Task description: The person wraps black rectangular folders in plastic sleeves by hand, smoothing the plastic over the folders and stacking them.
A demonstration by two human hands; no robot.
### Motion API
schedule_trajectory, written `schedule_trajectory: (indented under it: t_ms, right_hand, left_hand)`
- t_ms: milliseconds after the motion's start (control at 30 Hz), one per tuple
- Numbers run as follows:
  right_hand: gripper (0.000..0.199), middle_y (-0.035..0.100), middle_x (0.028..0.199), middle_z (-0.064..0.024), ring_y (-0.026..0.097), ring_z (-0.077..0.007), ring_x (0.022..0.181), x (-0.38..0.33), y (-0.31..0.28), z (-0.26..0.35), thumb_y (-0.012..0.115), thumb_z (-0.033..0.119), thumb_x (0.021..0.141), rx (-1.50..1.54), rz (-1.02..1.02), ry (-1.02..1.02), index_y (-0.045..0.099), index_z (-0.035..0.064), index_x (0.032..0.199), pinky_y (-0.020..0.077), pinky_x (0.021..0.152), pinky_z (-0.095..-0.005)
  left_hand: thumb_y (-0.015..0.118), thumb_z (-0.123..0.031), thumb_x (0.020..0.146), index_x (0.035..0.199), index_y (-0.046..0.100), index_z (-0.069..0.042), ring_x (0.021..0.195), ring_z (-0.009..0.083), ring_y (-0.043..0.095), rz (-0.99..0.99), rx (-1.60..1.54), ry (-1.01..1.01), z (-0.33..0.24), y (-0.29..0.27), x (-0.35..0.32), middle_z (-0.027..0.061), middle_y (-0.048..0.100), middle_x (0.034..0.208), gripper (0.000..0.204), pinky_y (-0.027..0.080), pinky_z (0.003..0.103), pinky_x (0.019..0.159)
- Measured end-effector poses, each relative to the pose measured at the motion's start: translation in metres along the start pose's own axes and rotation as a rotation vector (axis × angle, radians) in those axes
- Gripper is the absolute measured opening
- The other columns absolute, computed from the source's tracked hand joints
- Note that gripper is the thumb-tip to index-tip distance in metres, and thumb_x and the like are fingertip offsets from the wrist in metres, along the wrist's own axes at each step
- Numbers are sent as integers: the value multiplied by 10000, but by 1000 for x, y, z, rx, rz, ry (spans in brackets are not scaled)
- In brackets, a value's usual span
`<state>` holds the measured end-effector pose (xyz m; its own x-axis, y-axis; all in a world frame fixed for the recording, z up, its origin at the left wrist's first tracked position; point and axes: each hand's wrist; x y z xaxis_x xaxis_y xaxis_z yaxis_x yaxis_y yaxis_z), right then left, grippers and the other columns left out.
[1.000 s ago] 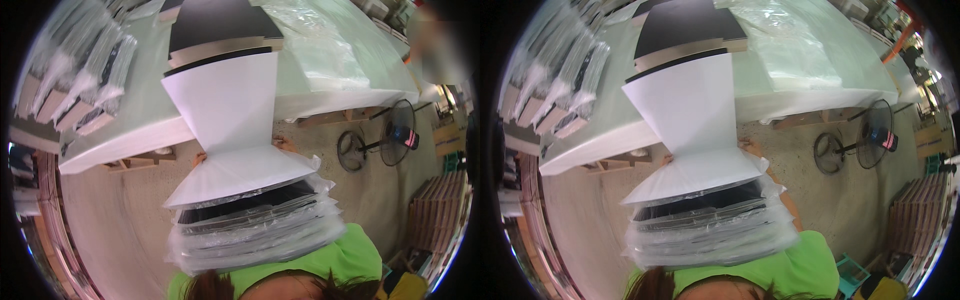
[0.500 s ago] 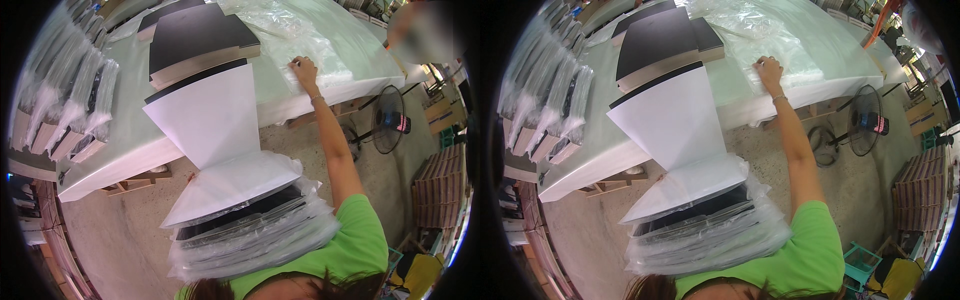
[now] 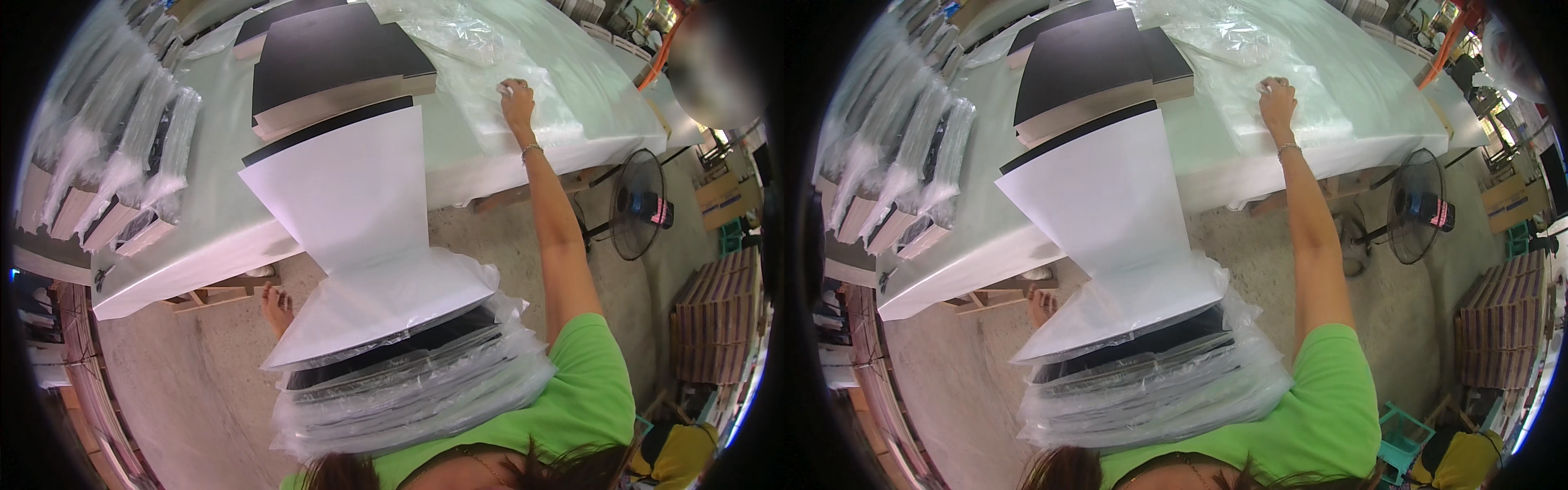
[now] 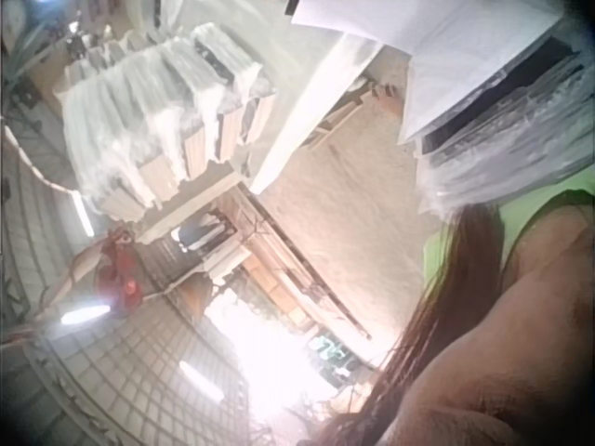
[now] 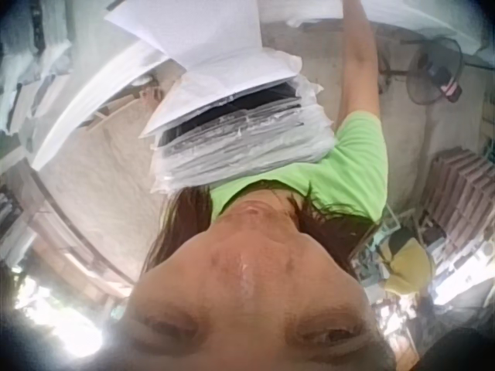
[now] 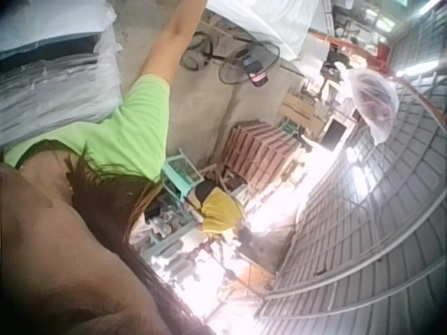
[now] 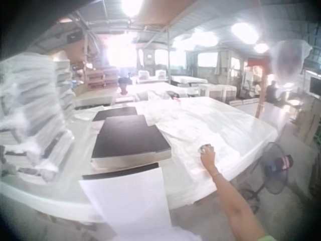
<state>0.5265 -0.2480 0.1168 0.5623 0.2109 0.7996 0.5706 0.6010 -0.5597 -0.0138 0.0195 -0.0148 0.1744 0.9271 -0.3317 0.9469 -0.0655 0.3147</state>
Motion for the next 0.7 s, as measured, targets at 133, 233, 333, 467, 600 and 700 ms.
schedule_trajectory:
  t_ms: [133,233,333,467,600,700]
  right_hand:
    - [168,593,758,-157,579,-264,662,35,-28,24,447,0,814,529,80,90,533,36,954,437,613,-313]
    - [195,553,666,-146,512,-202,512,46,-84,90,434,-32,796,694,88,96,530,33,952,412,533,-304]
    - [205,530,704,-54,424,-82,563,32,-154,134,451,12,834,590,371,-32,531,20,1022,378,534,-237]
    - [205,528,603,-95,429,-143,467,-3,-218,215,490,26,803,889,572,-188,545,53,999,357,463,-269]
    - [148,509,583,-7,414,-81,455,-5,-238,215,501,160,867,971,619,32,555,60,962,344,434,-224]
    - [218,513,662,5,460,-82,528,12,-233,178,493,232,893,1053,632,392,547,41,983,379,483,-213]
  left_hand:
    - [503,-153,890,1009,536,-51,741,80,444,232,70,338,-84,74,-36,-2,485,804,159,384,229,699]
    - [514,-144,891,1054,536,-24,840,113,487,442,215,572,-137,121,-60,31,529,923,204,407,256,783]
    - [602,-71,820,1193,469,-28,1060,184,487,849,392,833,-156,189,-93,87,504,1186,399,385,296,914]
    - [734,-181,721,1259,416,-51,1092,184,453,1180,401,780,-164,228,-158,129,439,1249,639,378,315,916]
    - [707,-232,755,1178,488,-39,885,127,549,1602,476,106,-153,223,-154,98,559,1065,513,437,284,782]
    - [679,-249,782,1101,536,-37,720,93,572,1613,530,-187,-157,206,-120,55,608,924,409,452,263,673]
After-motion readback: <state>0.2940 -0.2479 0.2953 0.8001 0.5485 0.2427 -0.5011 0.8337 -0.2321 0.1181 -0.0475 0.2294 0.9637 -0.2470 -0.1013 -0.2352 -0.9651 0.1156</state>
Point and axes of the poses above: each hand's wrist, its own x-axis towards the middle knuckle, its own y-axis out of the palm, z = x × y
